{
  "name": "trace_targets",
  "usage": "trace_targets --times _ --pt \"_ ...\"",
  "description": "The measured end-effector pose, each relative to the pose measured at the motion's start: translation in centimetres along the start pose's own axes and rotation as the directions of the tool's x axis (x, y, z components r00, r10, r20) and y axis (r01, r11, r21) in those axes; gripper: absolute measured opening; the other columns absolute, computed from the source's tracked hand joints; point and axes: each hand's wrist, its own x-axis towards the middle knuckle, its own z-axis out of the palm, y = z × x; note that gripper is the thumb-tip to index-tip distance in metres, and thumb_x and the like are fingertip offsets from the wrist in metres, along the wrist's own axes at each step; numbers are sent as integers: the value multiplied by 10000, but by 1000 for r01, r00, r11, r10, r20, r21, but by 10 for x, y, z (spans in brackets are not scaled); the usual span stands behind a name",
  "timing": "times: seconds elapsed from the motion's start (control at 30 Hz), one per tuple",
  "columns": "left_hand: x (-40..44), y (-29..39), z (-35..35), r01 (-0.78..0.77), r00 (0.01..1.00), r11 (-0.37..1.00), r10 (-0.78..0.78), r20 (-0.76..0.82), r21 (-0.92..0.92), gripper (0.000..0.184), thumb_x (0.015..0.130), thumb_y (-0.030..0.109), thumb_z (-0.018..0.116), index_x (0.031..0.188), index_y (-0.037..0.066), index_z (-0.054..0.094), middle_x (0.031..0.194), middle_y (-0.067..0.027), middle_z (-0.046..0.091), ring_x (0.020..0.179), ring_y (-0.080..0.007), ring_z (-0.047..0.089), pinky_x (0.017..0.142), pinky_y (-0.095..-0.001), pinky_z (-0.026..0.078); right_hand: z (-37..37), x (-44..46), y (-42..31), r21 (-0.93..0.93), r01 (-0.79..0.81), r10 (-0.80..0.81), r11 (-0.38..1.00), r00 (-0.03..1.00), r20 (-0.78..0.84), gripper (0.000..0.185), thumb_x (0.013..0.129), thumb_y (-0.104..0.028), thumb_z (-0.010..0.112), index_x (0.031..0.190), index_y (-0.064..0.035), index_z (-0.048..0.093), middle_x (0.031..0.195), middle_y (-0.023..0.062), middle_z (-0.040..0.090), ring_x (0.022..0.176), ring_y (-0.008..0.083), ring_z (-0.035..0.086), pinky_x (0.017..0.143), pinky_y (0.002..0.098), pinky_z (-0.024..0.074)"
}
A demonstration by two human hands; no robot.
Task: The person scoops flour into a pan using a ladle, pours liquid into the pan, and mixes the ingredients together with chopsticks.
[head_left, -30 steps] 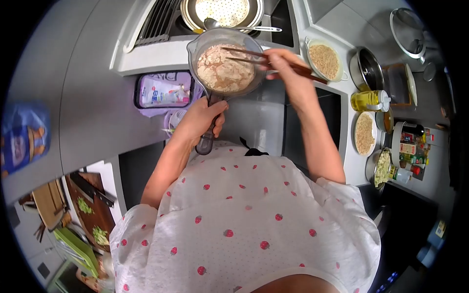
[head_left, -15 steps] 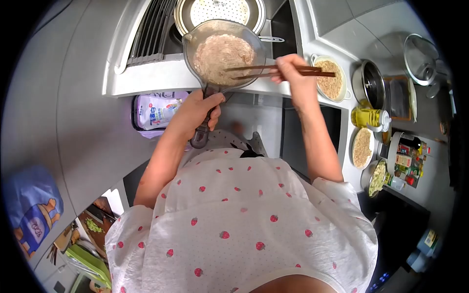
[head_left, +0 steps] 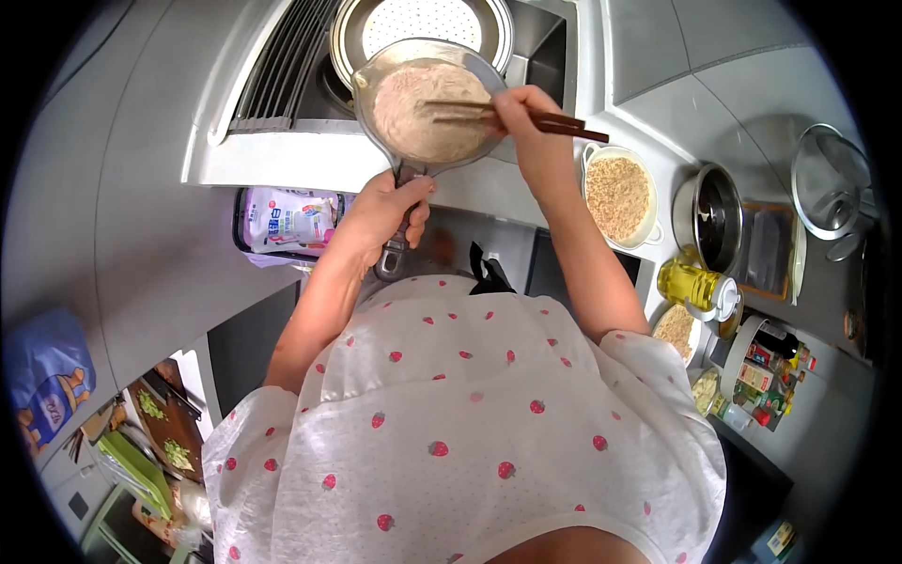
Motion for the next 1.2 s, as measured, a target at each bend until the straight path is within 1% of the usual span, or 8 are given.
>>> trace_targets --times 0.13,0.3,0.4,0.53,0.67,0.8,0.93,1.2 --pt "3 4 -3 2 998 1000 -2 -55 -7 178 877 182 508 879 5 491 530 -11 424 390 -95 384 364 -232 329 -43 16 -7 -89 -178 177 980 984 -17 148 840 -150 553 801 -9 574 713 52 605 630 90 579 545 195 448" --pt "12 11 -4 18 1000 1000 -19 18 14 169 879 172 505 884 4 484 533 -11 423 393 -95 380 364 -232 325 -3 8 1 -97 83 -80 992 996 30 165 831 -146 558 751 -3 574 648 45 601 572 87 564 518 204 435" --pt "9 17 -16 9 1000 1000 -9 -12 -9 160 879 167 504 886 9 482 534 -9 421 393 -95 377 365 -233 319 -30 12 -14 -166 -193 186 967 981 -58 138 857 -146 541 811 -19 568 718 34 598 619 90 540 584 224 434" --pt "13 21 -15 30 996 998 -34 86 50 154 863 167 516 851 19 474 540 -15 429 405 -109 396 382 -240 336 -1 11 -9 -158 10 -40 987 981 -191 150 842 -149 558 792 -8 569 673 50 592 569 93 526 541 219 425" --pt "13 26 -30 26 997 998 -31 72 57 163 850 176 526 823 26 467 550 -24 447 417 -124 417 396 -253 355 -28 9 -15 -150 -184 163 971 977 -138 166 859 -157 543 809 -1 571 713 55 607 598 95 533 560 225 435" --pt "17 27 -23 36 983 997 -48 176 68 163 850 178 529 822 31 462 559 -22 453 422 -122 418 407 -257 362 -2 12 -8 -120 30 -55 992 976 -212 169 845 -167 566 807 -4 591 699 66 615 581 96 576 533 205 450" --pt "17 32 -32 44 995 997 -49 86 63 167 847 179 534 786 40 464 560 -20 454 424 -124 419 411 -257 363 -17 9 -15 -125 -166 157 978 984 -85 172 854 -152 539 812 11 575 719 72 614 594 114 558 574 225 463" --pt "19 31 -35 36 996 997 -42 84 64 185 868 199 525 886 18 490 555 -5 430 415 -99 386 394 -236 329 -18 16 -4 -49 -91 86 995 991 -103 160 857 -137 538 814 14 567 703 82 608 583 115 564 551 219 464"
